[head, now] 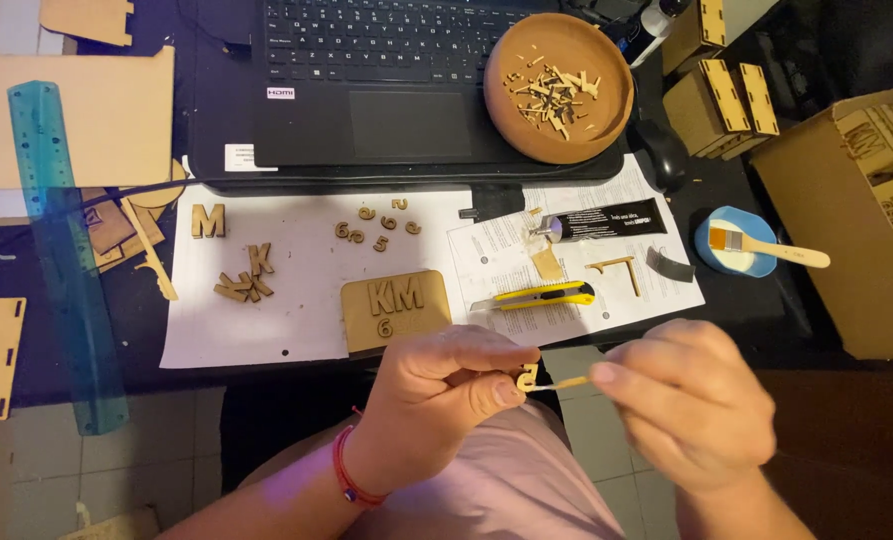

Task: Gluing small wooden letters and numbers onto a wooden base to create a custom sign.

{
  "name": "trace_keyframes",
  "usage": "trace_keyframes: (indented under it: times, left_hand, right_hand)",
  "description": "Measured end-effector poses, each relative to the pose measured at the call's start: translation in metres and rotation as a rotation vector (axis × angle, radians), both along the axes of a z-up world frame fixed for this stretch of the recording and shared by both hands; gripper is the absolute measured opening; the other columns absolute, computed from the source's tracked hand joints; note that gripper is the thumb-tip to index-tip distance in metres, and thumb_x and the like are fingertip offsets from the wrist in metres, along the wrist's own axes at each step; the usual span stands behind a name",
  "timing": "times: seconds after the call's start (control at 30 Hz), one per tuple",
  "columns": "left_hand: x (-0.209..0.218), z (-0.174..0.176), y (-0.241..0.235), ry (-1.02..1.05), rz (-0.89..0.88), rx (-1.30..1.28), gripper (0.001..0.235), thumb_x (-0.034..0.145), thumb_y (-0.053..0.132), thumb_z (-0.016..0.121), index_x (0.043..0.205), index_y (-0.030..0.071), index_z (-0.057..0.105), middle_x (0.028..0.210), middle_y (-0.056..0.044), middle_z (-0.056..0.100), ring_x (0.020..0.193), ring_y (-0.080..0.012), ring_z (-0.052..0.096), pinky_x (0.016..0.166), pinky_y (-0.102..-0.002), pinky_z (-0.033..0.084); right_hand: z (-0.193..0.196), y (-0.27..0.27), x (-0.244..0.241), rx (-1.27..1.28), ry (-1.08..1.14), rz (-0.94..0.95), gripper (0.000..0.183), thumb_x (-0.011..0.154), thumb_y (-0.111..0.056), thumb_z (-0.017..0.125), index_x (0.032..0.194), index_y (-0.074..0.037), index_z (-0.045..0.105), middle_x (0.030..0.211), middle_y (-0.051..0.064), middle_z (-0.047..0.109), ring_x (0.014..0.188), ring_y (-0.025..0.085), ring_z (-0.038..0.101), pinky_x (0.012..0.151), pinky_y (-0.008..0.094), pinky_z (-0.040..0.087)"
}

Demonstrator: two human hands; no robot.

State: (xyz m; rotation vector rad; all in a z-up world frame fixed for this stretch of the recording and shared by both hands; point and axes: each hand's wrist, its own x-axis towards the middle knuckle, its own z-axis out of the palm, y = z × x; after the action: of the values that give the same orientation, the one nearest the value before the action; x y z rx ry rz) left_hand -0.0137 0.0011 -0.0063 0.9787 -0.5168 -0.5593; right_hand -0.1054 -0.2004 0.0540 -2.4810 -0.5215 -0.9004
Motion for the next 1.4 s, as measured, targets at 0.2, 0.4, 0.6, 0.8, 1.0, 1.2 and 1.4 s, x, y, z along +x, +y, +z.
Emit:
trace_keyframes:
  times: [0.2, 0.4, 0.6, 0.8, 1.0, 1.2, 1.4]
  left_hand:
    - [0.003, -0.006, 0.0, -0.044, 0.037, -0.043, 0.023, 0.087, 0.001, 0.074, 0.109, 0.009, 0.074, 0.096, -0.007, 0.071, 0.09, -0.017, 0.066, 0.081, -0.026, 0.055]
    - [0.006, -0.01, 0.0, -0.069, 0.051, -0.104, 0.025, 0.09, 0.005, 0.074, 0.113, 0.012, 0.072, 0.098, -0.004, 0.066, 0.093, -0.0158, 0.062, 0.084, -0.025, 0.052]
    - [0.003, -0.031, -0.012, 0.449, -0.184, -0.337, 0.028, 0.097, 0.008, 0.064, 0.124, 0.002, 0.067, 0.08, -0.016, 0.061, 0.076, -0.0247, 0.056, 0.072, -0.034, 0.038]
    - [0.0, -0.025, -0.015, 0.495, -0.203, -0.298, 0.026, 0.095, 0.003, 0.065, 0.12, 0.0, 0.069, 0.09, -0.011, 0.064, 0.075, -0.022, 0.058, 0.078, -0.031, 0.046]
    - [-0.003, -0.026, -0.013, 0.404, -0.199, -0.158, 0.025, 0.09, 0.003, 0.07, 0.114, -0.001, 0.071, 0.092, -0.012, 0.068, 0.076, -0.0179, 0.063, 0.079, -0.027, 0.054]
    - [0.0, -0.015, -0.007, 0.349, -0.22, 0.02, 0.026, 0.086, 0.005, 0.073, 0.112, 0.0, 0.074, 0.091, -0.006, 0.07, 0.08, -0.0136, 0.066, 0.08, -0.025, 0.059]
    - [0.0, -0.011, -0.006, 0.215, -0.185, -0.034, 0.024, 0.088, 0.003, 0.073, 0.111, 0.004, 0.074, 0.098, -0.006, 0.068, 0.09, -0.0134, 0.063, 0.08, -0.024, 0.055]
  right_hand:
    - [-0.013, -0.026, -0.01, 0.165, -0.056, -0.25, 0.016, 0.08, 0.019, 0.053, 0.079, 0.007, 0.063, 0.075, 0.019, 0.063, 0.068, 0.032, 0.06, 0.075, 0.042, 0.049]
    - [-0.039, -0.069, -0.016, 0.559, -0.225, -0.39, 0.026, 0.106, -0.016, 0.065, 0.114, 0.007, 0.058, 0.088, 0.025, 0.059, 0.072, 0.025, 0.059, 0.069, 0.032, 0.049]
    - [-0.024, -0.026, -0.009, 0.391, -0.09, -0.326, 0.008, 0.097, -0.002, 0.061, 0.097, 0.006, 0.061, 0.08, 0.02, 0.063, 0.069, 0.026, 0.063, 0.074, 0.035, 0.05]
    - [-0.005, 0.002, 0.0, 0.161, 0.097, -0.056, 0.007, 0.086, -0.003, 0.063, 0.09, 0.001, 0.067, 0.08, 0.016, 0.067, 0.064, 0.024, 0.063, 0.062, 0.03, 0.053]
    - [-0.005, 0.013, 0.016, 0.136, 0.094, 0.05, 0.006, 0.087, -0.004, 0.065, 0.091, 0.0, 0.066, 0.082, 0.016, 0.065, 0.065, 0.025, 0.059, 0.061, 0.03, 0.05]
    - [-0.005, 0.016, 0.017, 0.148, 0.087, 0.041, 0.006, 0.087, -0.004, 0.065, 0.093, -0.001, 0.066, 0.083, 0.016, 0.066, 0.065, 0.024, 0.06, 0.061, 0.029, 0.052]
    - [-0.004, 0.014, 0.015, 0.137, 0.063, -0.029, 0.008, 0.085, -0.002, 0.068, 0.093, 0.001, 0.067, 0.085, 0.017, 0.066, 0.066, 0.025, 0.061, 0.064, 0.031, 0.051]
